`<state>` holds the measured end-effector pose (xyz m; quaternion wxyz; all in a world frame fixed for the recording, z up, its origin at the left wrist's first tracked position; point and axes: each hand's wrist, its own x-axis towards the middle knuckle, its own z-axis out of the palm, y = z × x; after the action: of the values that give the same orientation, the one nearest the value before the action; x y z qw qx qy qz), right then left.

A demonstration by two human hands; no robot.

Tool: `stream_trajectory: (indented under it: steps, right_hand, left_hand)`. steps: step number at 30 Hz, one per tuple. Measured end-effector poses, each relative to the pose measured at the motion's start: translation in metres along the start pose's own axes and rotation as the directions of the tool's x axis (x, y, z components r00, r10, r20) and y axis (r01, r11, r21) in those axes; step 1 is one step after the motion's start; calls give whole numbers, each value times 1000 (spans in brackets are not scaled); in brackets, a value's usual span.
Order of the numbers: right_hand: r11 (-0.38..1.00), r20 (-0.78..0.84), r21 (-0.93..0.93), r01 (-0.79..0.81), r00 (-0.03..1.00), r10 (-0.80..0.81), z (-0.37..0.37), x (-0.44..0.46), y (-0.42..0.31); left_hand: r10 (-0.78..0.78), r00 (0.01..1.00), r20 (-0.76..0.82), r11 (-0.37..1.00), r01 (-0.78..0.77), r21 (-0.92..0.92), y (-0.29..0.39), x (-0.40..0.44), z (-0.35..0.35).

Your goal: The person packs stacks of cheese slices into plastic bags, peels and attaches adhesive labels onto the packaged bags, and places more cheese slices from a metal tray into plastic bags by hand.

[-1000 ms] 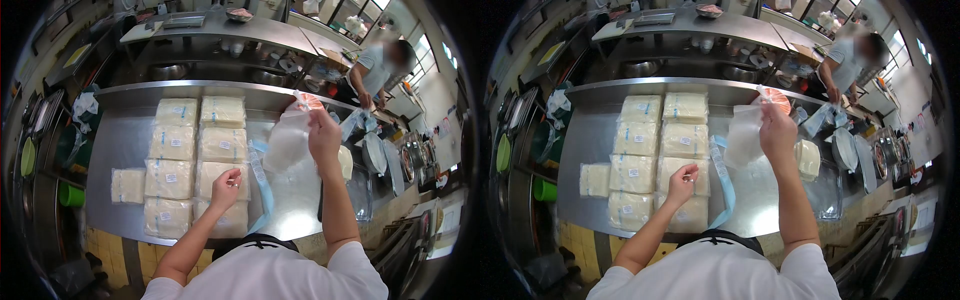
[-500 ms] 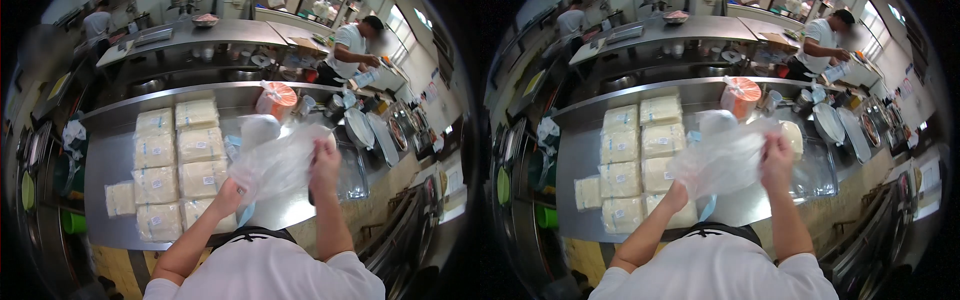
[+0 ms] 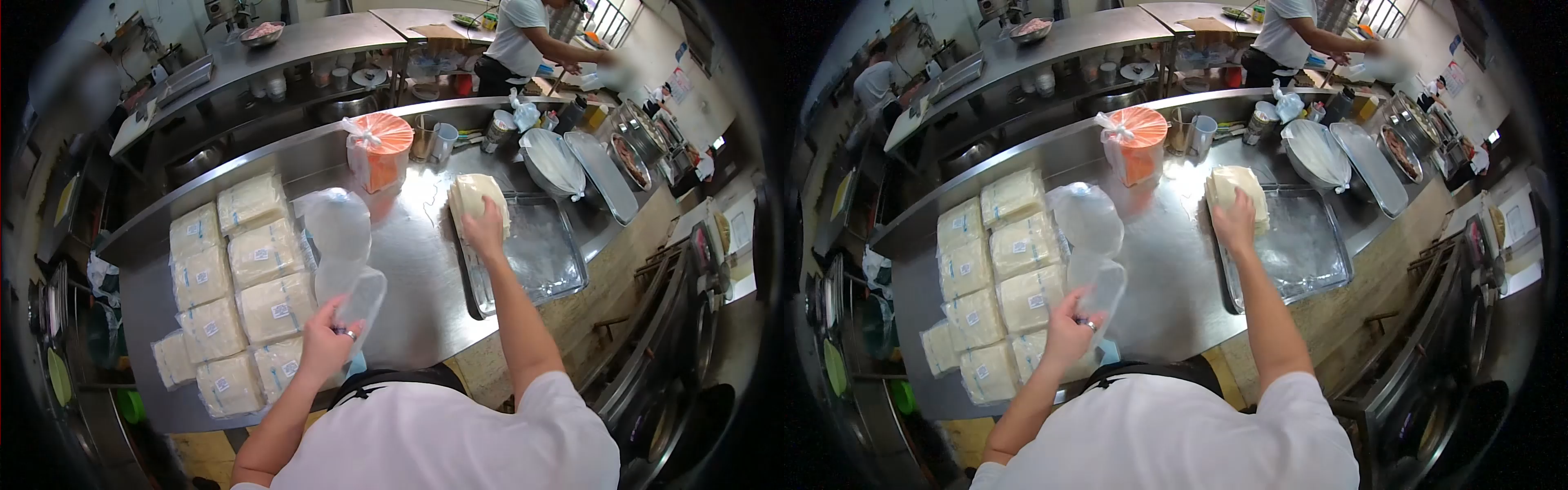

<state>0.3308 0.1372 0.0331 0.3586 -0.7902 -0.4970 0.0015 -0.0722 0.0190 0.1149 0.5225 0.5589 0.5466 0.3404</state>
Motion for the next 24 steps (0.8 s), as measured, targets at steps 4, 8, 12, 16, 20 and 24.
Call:
stream_trajectory:
  steps: [4, 8, 12, 16, 20, 24]
  right_hand:
    - [933, 71, -360, -10, 997, 38, 21, 45, 1]
    - [865, 246, -493, 94, 969, 35, 18, 60, 12]
    - [794, 334, -579, 185, 942, 24, 24, 66, 13]
    - [673, 356, -694, 257, 935, 10, 53, 62, -2]
    - [667, 397, -689, 283, 917, 22, 59, 76, 4]
    - [710, 257, -688, 149, 965, 47, 54, 74, -1]
  left_hand:
    - [-40, 985, 166, 960, -9, 280, 7, -6, 28]
    - [-36, 982, 184, 964, -14, 266, -7, -9, 45]
    - [-90, 985, 149, 967, 50, 251, -8, -11, 52]
    - [-69, 989, 128, 951, 27, 309, 5, -12, 60]
    - [-25, 994, 109, 946, -12, 324, 8, -15, 66]
    - [43, 994, 102, 919, -79, 386, -4, -16, 73]
